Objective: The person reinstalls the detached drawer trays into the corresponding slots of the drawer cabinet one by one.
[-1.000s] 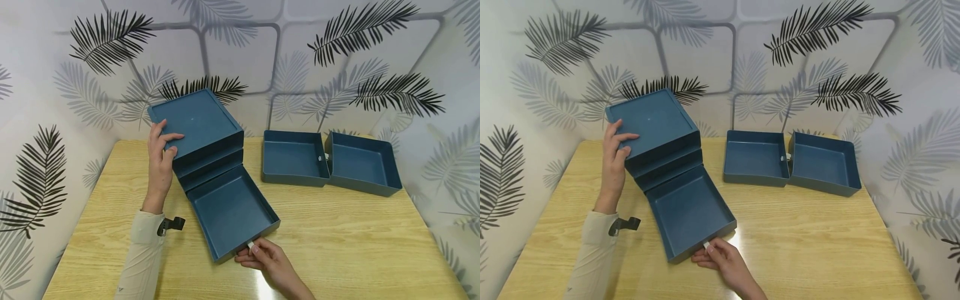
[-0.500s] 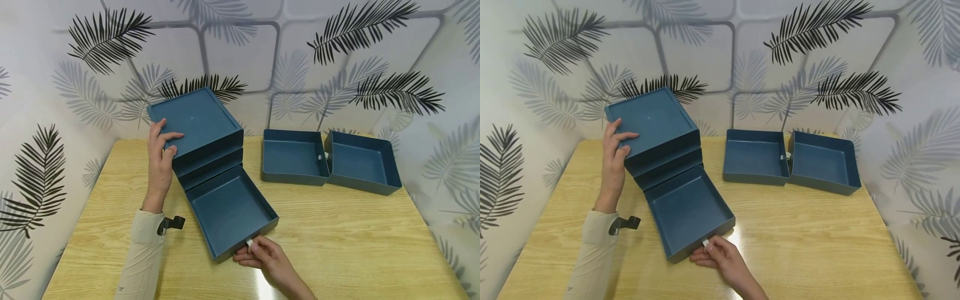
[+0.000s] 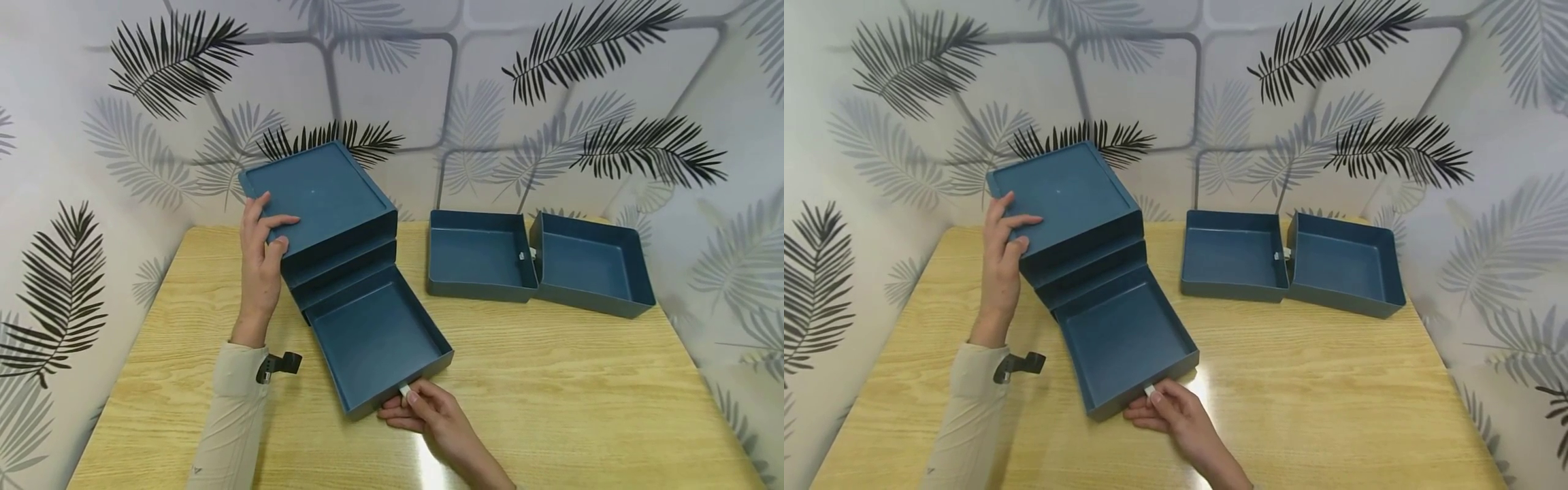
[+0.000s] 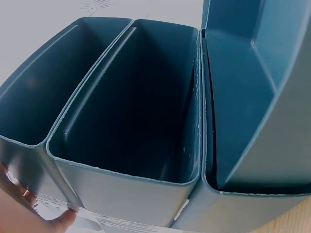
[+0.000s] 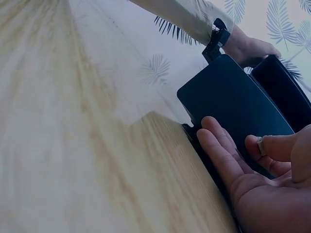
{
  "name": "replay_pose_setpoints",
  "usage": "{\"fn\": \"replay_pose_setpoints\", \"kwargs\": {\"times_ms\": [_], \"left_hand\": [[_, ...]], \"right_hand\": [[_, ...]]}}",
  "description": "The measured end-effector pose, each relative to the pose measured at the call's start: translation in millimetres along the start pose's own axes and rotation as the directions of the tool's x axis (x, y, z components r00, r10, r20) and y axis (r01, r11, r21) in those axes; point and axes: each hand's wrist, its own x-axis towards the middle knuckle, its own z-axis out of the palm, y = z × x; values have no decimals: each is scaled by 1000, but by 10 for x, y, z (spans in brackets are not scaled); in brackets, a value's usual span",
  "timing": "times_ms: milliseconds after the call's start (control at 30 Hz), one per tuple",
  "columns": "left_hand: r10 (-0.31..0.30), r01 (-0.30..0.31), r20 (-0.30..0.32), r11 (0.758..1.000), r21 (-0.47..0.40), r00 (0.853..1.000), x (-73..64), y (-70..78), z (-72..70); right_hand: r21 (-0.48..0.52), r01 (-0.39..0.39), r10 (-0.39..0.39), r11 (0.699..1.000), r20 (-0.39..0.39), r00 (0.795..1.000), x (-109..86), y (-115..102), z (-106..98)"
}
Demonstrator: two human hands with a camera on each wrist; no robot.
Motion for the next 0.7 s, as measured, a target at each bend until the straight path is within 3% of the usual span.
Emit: {"fn": "replay_pose_setpoints", "kwargs": {"times_ms": [200, 500, 700], "left_hand": [[3, -3, -1, 1000, -2, 1000, 6, -14, 6], [30, -30, -9, 999, 16, 1000, 61, -390, 18], [33, -32, -14, 999, 28, 999, 54, -415, 8]], "right_hand": [[-2, -9, 9, 1000, -8, 1000, 40, 3, 18], [-14, -21, 21, 1000, -14, 1000, 107, 18, 11], [-7, -61, 61, 998, -40, 997, 142, -8, 15]]}}
